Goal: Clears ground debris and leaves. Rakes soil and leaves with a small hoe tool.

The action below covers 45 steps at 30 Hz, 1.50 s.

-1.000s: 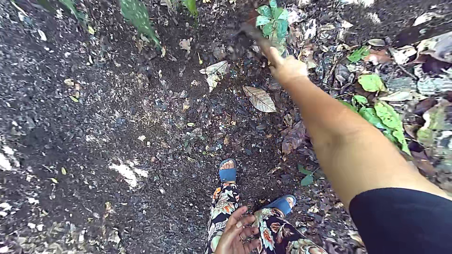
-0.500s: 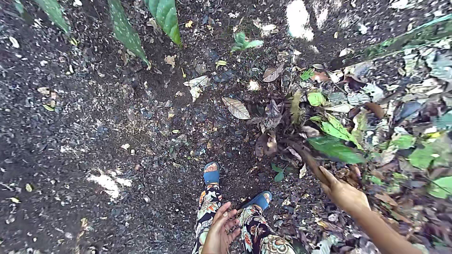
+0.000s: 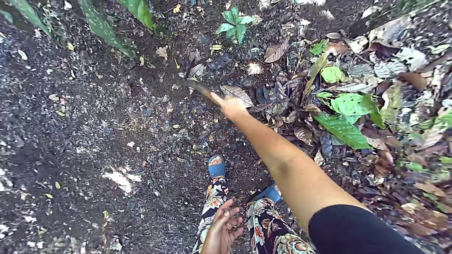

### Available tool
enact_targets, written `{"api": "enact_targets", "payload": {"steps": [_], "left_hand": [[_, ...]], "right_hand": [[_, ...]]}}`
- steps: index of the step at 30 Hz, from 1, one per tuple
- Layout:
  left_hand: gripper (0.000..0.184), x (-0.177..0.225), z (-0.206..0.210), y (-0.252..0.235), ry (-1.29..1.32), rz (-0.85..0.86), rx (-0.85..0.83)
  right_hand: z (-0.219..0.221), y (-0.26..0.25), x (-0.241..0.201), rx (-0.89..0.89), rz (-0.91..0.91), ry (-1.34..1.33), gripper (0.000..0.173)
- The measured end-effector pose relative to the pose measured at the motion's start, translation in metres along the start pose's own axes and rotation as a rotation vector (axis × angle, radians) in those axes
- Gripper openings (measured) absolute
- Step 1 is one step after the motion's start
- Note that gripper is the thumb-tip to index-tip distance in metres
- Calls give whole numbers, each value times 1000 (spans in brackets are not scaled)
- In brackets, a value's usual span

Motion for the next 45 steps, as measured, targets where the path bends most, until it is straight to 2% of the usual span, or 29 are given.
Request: {"api": "enact_targets", "payload": {"steps": [2,4,6,8,12,15,17,19,22,27,30,32,34,37,40,43,45], "left_hand": [[51,-2,-1,0,9,-1,-2],[51,-7,1,-1,-2,-4,-2],[49,-11,3,-2,-27,-13,8],[47,-14,5,-3,-40,-17,25],[45,-25,12,-3,-106,-43,48],[45,-36,12,-5,-152,-54,64],[46,-43,12,-7,-189,-54,85],[45,-49,14,-6,-257,-52,114],[43,-58,24,-3,-342,-31,164],[43,-86,27,-3,-442,10,163],[45,-108,27,-5,-455,56,170],[44,-122,25,-5,-441,85,191],[43,-136,24,-9,-419,105,198],[41,-159,27,-12,-414,103,237],[39,-175,29,-18,-435,113,261],[38,-186,31,-19,-452,125,301],[38,-192,31,-19,-456,126,320]], "right_hand": [[17,25,60,20,76,-21,77],[35,77,141,44,186,-26,79],[51,150,224,8,332,17,80],[61,234,293,-100,521,77,78],[69,383,382,-252,946,83,77],[72,461,400,-211,1148,-27,70],[73,494,379,-132,1131,-141,68],[71,499,341,-56,1039,-296,66],[84,452,293,10,829,-432,65],[127,312,225,177,285,-404,56],[137,256,218,124,123,-403,52],[147,264,244,67,154,-407,55],[174,301,297,58,207,-384,57],[225,399,402,41,395,-302,58],[243,509,498,-66,661,-242,62],[252,604,556,-93,938,-252,59],[255,647,567,-23,1094,-343,57]]}}
Point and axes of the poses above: each hand's wrist, its own y-axis away from the middle knuckle, its own z-axis out of the palm, x = y × z, the point moved 1 cm from there along -y, towards the middle knuckle, and after that the axes turned 1 degree about -y, right-handed, at the moved point
